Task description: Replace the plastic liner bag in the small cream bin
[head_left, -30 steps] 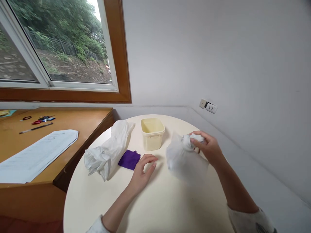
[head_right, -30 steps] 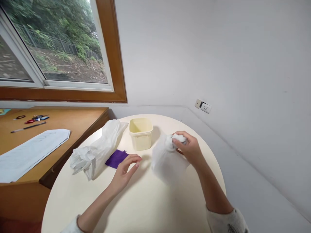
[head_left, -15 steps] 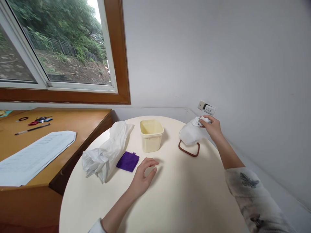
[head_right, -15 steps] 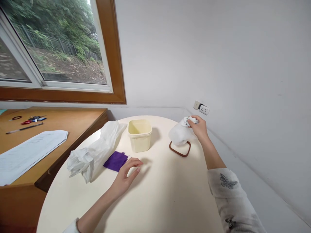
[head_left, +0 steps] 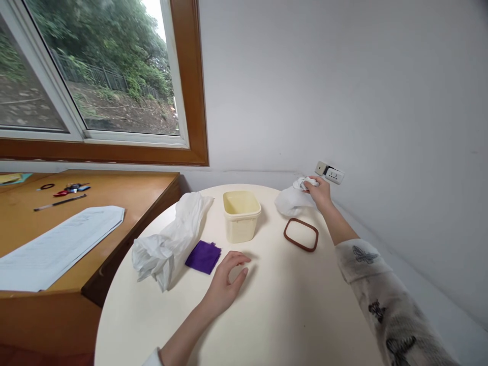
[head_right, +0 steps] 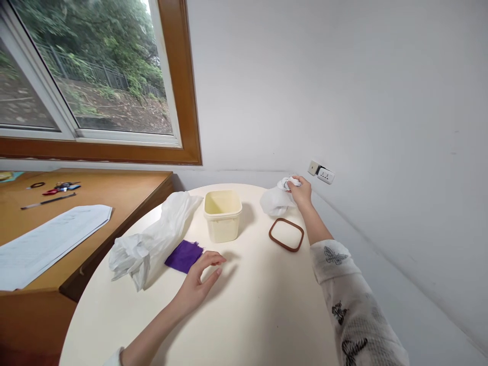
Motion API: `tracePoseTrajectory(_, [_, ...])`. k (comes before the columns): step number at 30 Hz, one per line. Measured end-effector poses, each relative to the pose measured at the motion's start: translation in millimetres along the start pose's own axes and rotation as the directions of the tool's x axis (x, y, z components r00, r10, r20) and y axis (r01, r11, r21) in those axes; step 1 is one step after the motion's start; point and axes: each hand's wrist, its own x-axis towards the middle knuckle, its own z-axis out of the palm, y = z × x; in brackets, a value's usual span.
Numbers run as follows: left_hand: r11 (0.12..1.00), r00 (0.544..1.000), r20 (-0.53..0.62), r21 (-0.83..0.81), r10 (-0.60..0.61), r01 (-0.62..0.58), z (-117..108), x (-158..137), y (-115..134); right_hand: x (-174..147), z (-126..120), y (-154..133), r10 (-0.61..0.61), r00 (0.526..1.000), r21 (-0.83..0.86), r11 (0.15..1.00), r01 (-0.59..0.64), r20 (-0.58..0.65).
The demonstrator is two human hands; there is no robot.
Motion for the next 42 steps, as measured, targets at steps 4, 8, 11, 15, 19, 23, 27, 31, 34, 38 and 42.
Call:
tracePoseTrajectory(4, [1.000,1.000,0.007,0.011,-0.011,0.011,-1,1,0,8,17,8,-0.010,1.000,-0.032,0.999,0.011,0.015])
tracePoseTrajectory(8, [1.000,1.000,0.009,0.021,-0.018,0.018,-2,1,1,10,33,16,-0.015,0.999,-0.061,0.998,0.018,0.050])
tracePoseTrajectory(11, [0.999,1.000,0.018,0.032,-0.020,0.019,-4,1,2,8,41,21,-0.016,0.997,-0.094,0.995,0.022,0.072])
tracePoseTrajectory(15, [0.999,1.000,0.025,0.039,-0.017,0.016,-5,1,2,7,42,24,-0.015,0.999,-0.146,0.989,0.021,0.041])
tracePoseTrajectory(19, [0.999,0.999,0.038,0.039,-0.021,0.019,-5,1,2,8,40,23,-0.021,1.000,-0.172,0.985,0.020,0.001])
tracePoseTrajectory(23, [0.999,0.999,0.040,0.042,-0.028,0.026,-5,1,1,10,38,20,-0.038,0.999,-0.174,0.984,0.033,-0.028])
tracePoseTrajectory(27, [0.998,0.999,0.043,0.050,-0.032,0.030,-4,2,0,14,38,16,-0.064,0.997,-0.156,0.986,0.055,-0.050])
tracePoseTrajectory(31, [0.998,0.998,0.045,0.049,-0.035,0.033,-3,2,1,17,39,14,-0.089,0.994,-0.123,0.989,0.081,-0.064])
tracePoseTrajectory(34, [0.998,0.999,0.045,0.053,-0.031,0.029,-3,1,1,20,40,14,-0.110,0.992,-0.095,0.990,0.104,-0.068])
tracePoseTrajectory(38, [0.998,0.998,0.049,0.056,-0.034,0.032,-3,1,-1,22,40,13,-0.133,0.989,-0.068,0.989,0.128,-0.069])
tracePoseTrajectory(42, [0.998,0.999,0.046,0.054,-0.028,0.026,-3,1,-2,21,38,10,-0.142,0.988,-0.055,0.989,0.139,-0.065])
